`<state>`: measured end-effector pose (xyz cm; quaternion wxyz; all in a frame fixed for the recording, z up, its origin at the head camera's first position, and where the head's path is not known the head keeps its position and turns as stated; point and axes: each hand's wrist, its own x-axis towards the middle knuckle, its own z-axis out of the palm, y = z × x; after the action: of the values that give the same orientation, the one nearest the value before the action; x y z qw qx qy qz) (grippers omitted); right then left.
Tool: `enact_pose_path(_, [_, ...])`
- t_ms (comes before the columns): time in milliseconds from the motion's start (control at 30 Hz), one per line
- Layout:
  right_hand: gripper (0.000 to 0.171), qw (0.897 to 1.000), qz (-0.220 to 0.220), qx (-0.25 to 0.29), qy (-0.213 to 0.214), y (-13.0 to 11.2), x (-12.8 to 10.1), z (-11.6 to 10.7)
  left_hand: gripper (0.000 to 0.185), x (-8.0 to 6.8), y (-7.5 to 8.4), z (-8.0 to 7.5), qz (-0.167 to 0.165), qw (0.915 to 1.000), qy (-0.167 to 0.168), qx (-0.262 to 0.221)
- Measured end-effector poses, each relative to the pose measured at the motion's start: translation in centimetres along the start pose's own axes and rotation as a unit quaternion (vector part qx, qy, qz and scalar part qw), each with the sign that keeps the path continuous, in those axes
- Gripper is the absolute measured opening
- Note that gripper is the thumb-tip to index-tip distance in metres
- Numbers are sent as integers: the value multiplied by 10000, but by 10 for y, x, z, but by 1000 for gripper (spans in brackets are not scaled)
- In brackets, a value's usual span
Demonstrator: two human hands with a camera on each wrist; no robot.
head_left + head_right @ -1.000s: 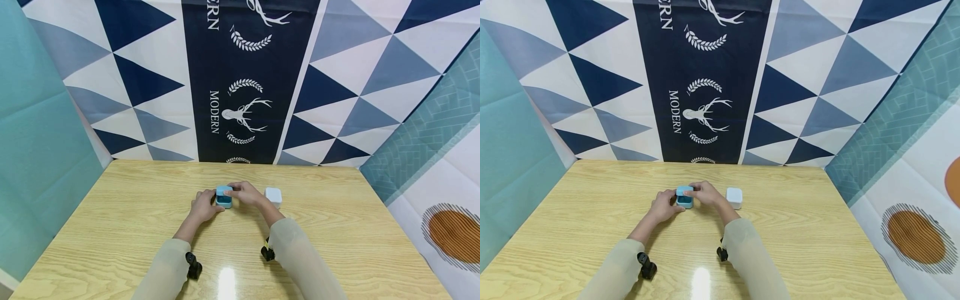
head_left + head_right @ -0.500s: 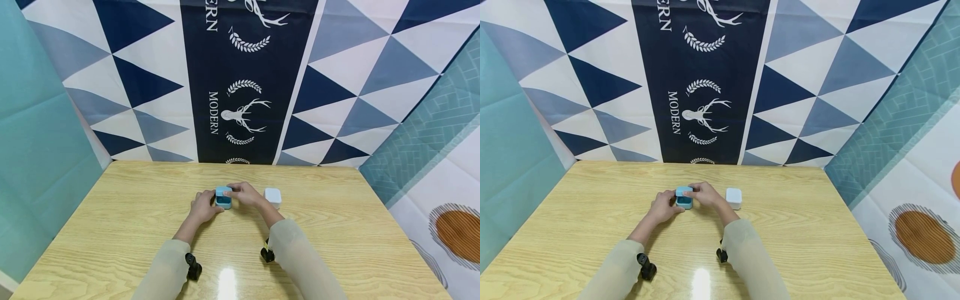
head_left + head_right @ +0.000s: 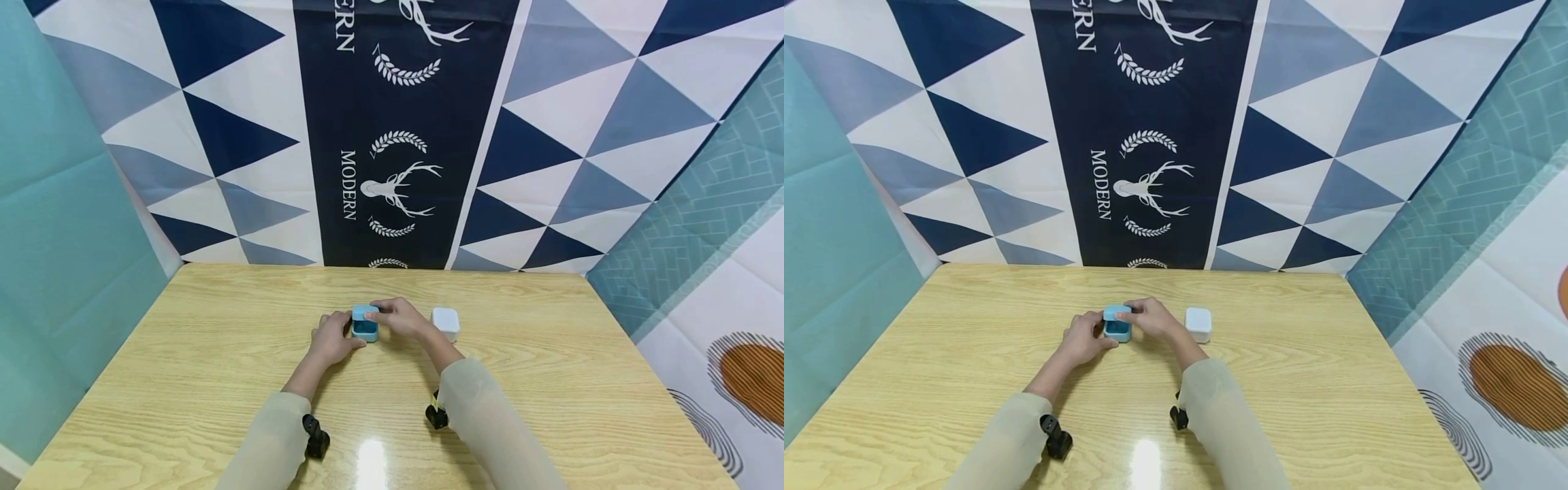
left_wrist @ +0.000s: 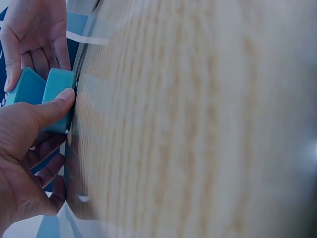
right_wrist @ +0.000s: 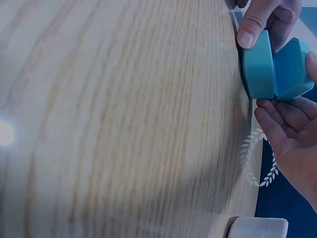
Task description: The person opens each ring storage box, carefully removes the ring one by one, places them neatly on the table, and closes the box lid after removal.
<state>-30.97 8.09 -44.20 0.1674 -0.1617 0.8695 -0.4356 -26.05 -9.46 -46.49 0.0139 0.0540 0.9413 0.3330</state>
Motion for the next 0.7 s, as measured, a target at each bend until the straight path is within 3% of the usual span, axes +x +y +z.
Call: enact_pose_path(700, [55, 9999, 31, -103, 32, -2, 0, -1, 63, -1, 2, -1, -25, 10000, -3, -20])
